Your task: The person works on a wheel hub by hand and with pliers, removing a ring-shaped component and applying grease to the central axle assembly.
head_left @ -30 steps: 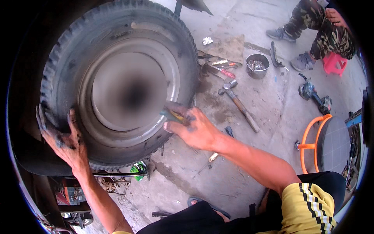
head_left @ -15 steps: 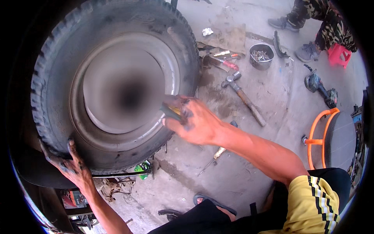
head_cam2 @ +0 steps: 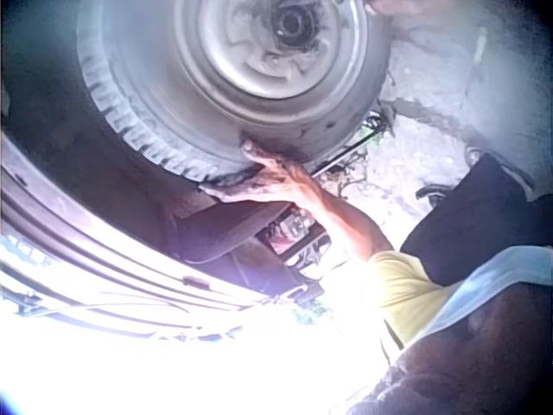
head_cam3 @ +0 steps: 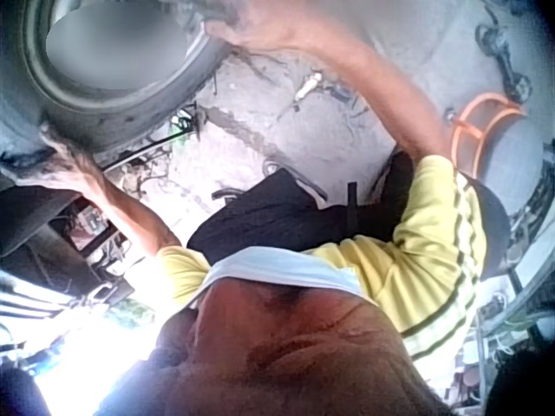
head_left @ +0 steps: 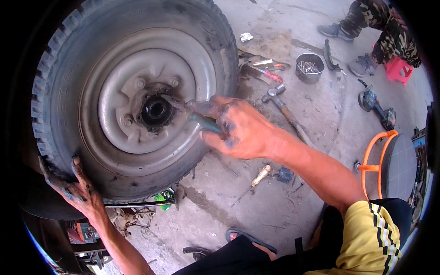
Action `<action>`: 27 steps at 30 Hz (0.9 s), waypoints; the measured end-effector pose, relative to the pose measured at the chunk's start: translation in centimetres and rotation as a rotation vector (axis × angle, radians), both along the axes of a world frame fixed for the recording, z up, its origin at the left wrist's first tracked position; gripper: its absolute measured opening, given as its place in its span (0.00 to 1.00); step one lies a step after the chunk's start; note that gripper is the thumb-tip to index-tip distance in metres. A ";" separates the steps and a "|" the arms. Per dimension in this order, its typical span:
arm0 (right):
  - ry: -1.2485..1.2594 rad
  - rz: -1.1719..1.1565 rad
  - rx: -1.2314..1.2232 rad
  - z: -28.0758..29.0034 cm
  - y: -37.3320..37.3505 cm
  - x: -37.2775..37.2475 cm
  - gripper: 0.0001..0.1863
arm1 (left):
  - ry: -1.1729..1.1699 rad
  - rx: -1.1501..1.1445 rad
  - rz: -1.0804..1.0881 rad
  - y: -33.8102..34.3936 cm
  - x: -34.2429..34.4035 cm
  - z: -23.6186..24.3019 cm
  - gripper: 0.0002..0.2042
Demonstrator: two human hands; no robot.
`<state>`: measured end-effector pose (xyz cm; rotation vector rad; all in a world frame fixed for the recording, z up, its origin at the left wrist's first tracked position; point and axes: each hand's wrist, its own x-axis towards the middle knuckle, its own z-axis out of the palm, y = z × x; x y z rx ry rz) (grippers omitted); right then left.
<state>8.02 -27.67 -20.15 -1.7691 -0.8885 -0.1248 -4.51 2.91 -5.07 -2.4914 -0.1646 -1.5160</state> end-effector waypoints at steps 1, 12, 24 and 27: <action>0.003 0.009 -0.008 0.0 -0.1 0.3 0.12 | 0.004 0.005 0.007 0.1 0.0 -0.1 0.42; -0.012 0.128 -0.044 1.1 -1.0 1.9 0.16 | 0.084 -0.014 0.102 0.2 -1.9 -1.3 0.47; -0.186 0.030 -0.091 -0.8 -0.1 1.3 0.32 | 0.066 0.007 0.082 -0.1 -1.5 -2.0 0.51; -0.189 0.053 -0.169 -0.2 -0.4 1.9 0.26 | 0.053 0.004 0.070 -0.3 -1.4 -2.0 0.50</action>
